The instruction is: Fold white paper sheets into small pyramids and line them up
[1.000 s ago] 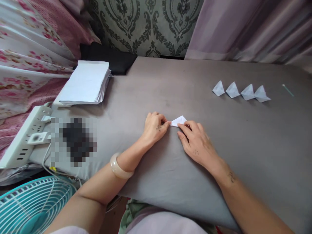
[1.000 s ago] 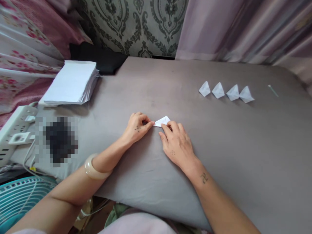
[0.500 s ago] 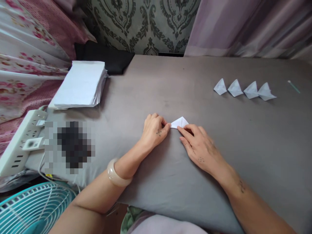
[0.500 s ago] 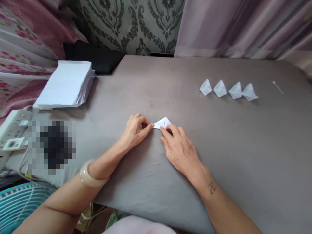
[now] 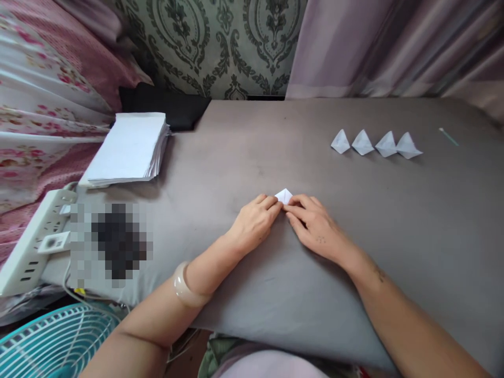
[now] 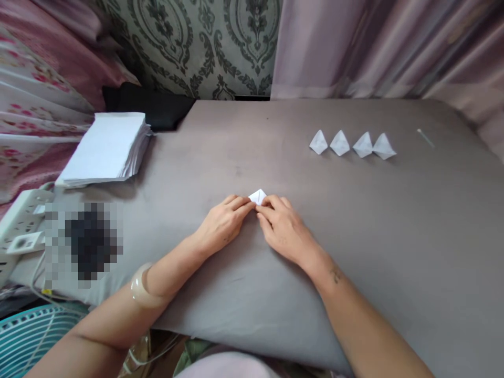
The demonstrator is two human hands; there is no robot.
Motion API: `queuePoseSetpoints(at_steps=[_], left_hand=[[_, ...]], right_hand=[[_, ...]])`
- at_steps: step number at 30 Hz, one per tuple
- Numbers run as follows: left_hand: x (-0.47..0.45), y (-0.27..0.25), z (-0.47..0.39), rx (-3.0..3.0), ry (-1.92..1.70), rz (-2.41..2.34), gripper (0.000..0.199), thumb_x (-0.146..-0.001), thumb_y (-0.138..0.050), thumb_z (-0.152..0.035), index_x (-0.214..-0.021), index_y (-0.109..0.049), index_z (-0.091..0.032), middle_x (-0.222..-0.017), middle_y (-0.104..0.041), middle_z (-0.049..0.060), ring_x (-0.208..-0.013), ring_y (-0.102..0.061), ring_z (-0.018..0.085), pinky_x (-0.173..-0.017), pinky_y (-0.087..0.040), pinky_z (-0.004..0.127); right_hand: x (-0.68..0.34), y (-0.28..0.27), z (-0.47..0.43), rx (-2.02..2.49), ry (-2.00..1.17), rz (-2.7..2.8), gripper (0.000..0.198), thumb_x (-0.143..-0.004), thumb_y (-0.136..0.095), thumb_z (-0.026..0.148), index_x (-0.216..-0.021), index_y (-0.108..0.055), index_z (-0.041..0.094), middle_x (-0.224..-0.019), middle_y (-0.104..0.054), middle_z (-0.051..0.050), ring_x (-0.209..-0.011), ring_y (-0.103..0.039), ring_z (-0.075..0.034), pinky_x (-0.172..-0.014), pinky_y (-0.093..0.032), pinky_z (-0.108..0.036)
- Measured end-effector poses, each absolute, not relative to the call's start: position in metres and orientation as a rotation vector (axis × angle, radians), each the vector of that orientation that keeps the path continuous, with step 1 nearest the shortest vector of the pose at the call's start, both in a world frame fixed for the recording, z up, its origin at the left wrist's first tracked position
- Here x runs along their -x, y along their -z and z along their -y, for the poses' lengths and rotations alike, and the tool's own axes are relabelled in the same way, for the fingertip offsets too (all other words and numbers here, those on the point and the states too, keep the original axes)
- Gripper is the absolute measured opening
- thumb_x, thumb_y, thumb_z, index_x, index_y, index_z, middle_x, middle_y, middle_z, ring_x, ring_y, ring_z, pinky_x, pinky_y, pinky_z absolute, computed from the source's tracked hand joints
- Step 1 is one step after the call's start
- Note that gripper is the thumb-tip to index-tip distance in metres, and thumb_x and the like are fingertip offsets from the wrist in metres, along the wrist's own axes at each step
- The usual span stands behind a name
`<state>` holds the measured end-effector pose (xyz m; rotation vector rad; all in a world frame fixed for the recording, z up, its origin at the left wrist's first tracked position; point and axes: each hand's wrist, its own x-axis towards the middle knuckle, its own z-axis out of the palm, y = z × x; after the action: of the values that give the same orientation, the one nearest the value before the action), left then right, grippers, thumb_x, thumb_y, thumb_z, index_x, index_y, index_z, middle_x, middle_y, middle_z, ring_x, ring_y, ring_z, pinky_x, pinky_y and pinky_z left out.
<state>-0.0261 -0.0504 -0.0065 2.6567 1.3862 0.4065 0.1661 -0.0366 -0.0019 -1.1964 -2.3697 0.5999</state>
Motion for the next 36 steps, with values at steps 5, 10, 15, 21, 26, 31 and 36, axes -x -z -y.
queuePoseSetpoints(at_steps=[5,10,15,21,26,31,36], left_hand=[[0.026,0.008,0.049,-2.731,-0.254,-1.367,0.042,-0.090,-0.036,-0.007,-0.128,-0.052,-0.012,-0.106,-0.059,0.011,-0.093,-0.050,0.022,-0.087,-0.048,0.034],[0.025,0.008,0.046,-2.736,-0.257,-1.353,0.048,-0.087,-0.037,-0.004,-0.132,-0.051,-0.014,-0.109,-0.057,0.013,-0.095,-0.050,0.021,-0.089,-0.045,0.035],[0.029,0.007,0.043,-2.706,-0.312,-1.331,0.053,-0.084,-0.036,-0.002,-0.131,-0.054,-0.018,-0.120,-0.057,0.012,-0.095,-0.052,0.020,-0.089,-0.045,0.034],[0.035,0.006,0.040,-2.735,-0.297,-1.232,0.055,-0.084,-0.032,0.001,-0.133,-0.052,-0.013,-0.142,-0.051,0.010,-0.094,-0.050,0.021,-0.092,-0.043,0.035],[0.034,0.004,0.042,-2.734,-0.251,-1.238,0.059,-0.083,-0.034,0.001,-0.136,-0.049,-0.017,-0.144,-0.050,0.009,-0.094,-0.052,0.020,-0.091,-0.042,0.035],[0.030,0.004,0.044,-2.753,-0.257,-1.249,0.056,-0.083,-0.034,0.000,-0.135,-0.050,-0.016,-0.144,-0.049,0.010,-0.091,-0.054,0.019,-0.091,-0.041,0.035],[0.029,0.005,0.042,-2.765,-0.274,-1.246,0.052,-0.084,-0.036,-0.002,-0.133,-0.052,-0.011,-0.140,-0.051,0.015,-0.096,-0.053,0.021,-0.093,-0.041,0.036]], right_hand=[[-0.172,0.009,0.025,1.214,-0.722,2.180,0.038,-0.093,-0.037,0.017,-0.120,-0.062,0.022,-0.110,-0.063,-0.007,-0.100,-0.061,-0.018,-0.092,-0.047,-0.034],[-0.158,0.013,0.025,1.330,-0.541,2.342,0.043,-0.091,-0.035,0.016,-0.128,-0.058,0.020,-0.106,-0.056,-0.012,-0.099,-0.057,-0.022,-0.088,-0.048,-0.039],[-0.155,0.014,0.019,1.329,-0.590,2.289,0.040,-0.090,-0.038,0.016,-0.120,-0.064,0.020,-0.103,-0.057,-0.011,-0.096,-0.057,-0.021,-0.090,-0.047,-0.039],[-0.186,0.010,0.005,1.493,-1.179,1.512,0.032,-0.087,-0.047,0.025,-0.110,-0.067,0.013,-0.094,-0.069,-0.010,-0.075,-0.063,-0.015,-0.072,-0.053,-0.032],[-0.191,0.001,0.017,1.636,-0.985,1.689,0.021,-0.080,-0.059,0.033,-0.087,-0.072,0.018,-0.083,-0.072,-0.005,-0.073,-0.063,-0.017,-0.070,-0.049,-0.032],[-0.183,0.001,0.024,1.716,-0.741,1.917,0.018,-0.080,-0.059,0.035,-0.078,-0.070,0.021,-0.081,-0.068,-0.003,-0.068,-0.057,-0.016,-0.069,-0.045,-0.032],[-0.182,0.008,0.025,1.697,-0.627,1.986,0.014,-0.081,-0.059,0.033,-0.077,-0.065,0.021,-0.081,-0.063,-0.002,-0.069,-0.054,-0.015,-0.069,-0.042,-0.030]])
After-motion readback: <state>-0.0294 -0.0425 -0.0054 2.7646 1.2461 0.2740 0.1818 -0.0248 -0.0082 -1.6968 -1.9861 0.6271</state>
